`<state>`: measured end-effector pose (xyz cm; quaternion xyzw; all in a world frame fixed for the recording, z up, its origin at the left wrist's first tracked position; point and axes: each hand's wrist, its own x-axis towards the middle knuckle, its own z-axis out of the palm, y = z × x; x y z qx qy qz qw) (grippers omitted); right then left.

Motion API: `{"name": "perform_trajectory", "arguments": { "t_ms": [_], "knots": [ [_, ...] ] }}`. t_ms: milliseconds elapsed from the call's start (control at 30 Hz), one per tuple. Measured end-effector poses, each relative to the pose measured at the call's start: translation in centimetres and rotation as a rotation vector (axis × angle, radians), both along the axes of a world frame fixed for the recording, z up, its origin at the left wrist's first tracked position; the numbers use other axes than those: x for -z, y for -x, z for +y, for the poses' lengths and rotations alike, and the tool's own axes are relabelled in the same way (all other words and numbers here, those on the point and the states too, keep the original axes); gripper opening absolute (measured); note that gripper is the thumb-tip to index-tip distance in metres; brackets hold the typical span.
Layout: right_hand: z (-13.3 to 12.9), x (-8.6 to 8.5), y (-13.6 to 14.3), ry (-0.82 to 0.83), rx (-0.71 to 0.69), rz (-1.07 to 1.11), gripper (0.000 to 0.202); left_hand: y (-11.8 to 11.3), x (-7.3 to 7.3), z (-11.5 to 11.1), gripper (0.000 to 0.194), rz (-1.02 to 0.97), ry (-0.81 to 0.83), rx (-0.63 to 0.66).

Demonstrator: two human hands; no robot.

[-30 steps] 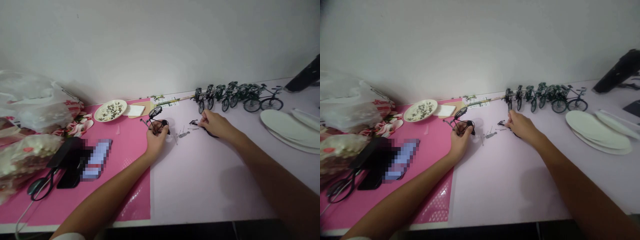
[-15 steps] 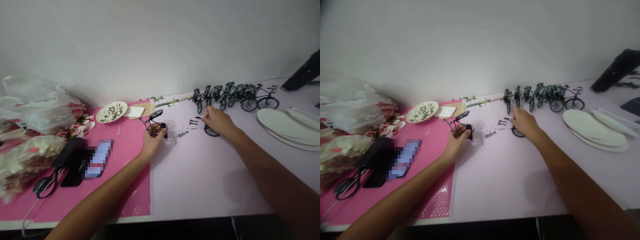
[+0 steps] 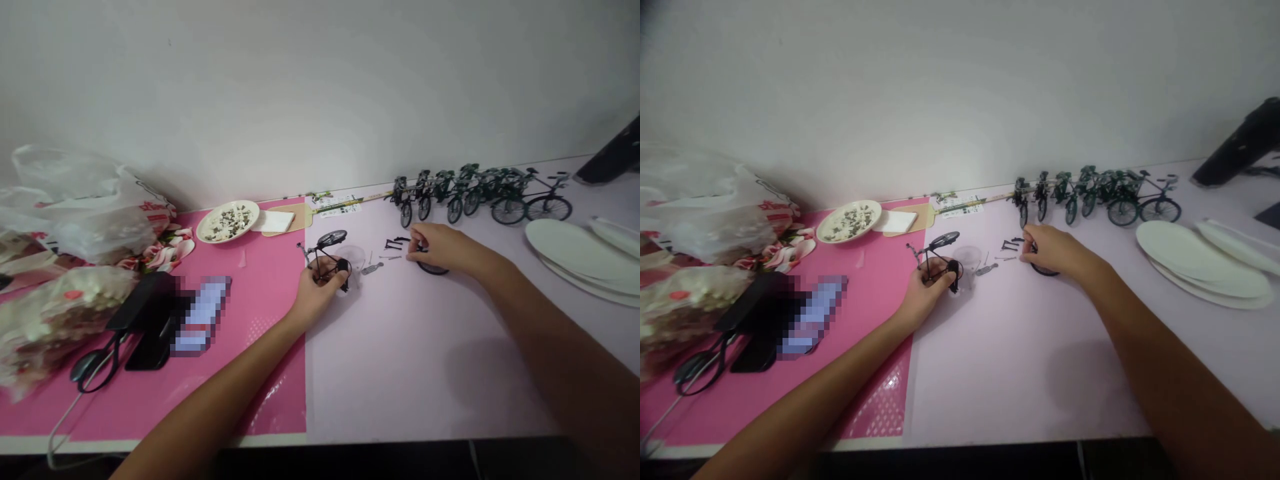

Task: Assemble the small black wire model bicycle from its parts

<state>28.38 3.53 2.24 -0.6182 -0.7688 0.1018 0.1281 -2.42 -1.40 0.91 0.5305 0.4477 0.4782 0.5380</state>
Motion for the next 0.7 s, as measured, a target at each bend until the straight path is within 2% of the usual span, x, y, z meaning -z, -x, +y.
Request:
{"name": "perform_trajectory", "arguments": {
  "t_ms": [267,433,567,700],
  "knots": [
    [0.2,0.1,-0.4,0.053,-0.038,0.039,0.031,0.4,0.2,-0.7,0.032,-0.025,-0.01,0.016],
    [-0.3,0.1,0.3,0.069,0.024,-0.035,0.021,0.4,0.2,-0.7,0.032,-0.006,-0.011,0.03],
    [-0.7,0.4,1.0,0.036,0.014,-0.003,0.016,0.6,0.0,-0.7,0.033,-0.029,0.005,-0.016],
    [-0.8,0.5,1.7,-0.003,0.012,0.058,0.02,0.8,-0.1,-0.7,0.032,-0.033,0.014,-0.059]
  ]
}}
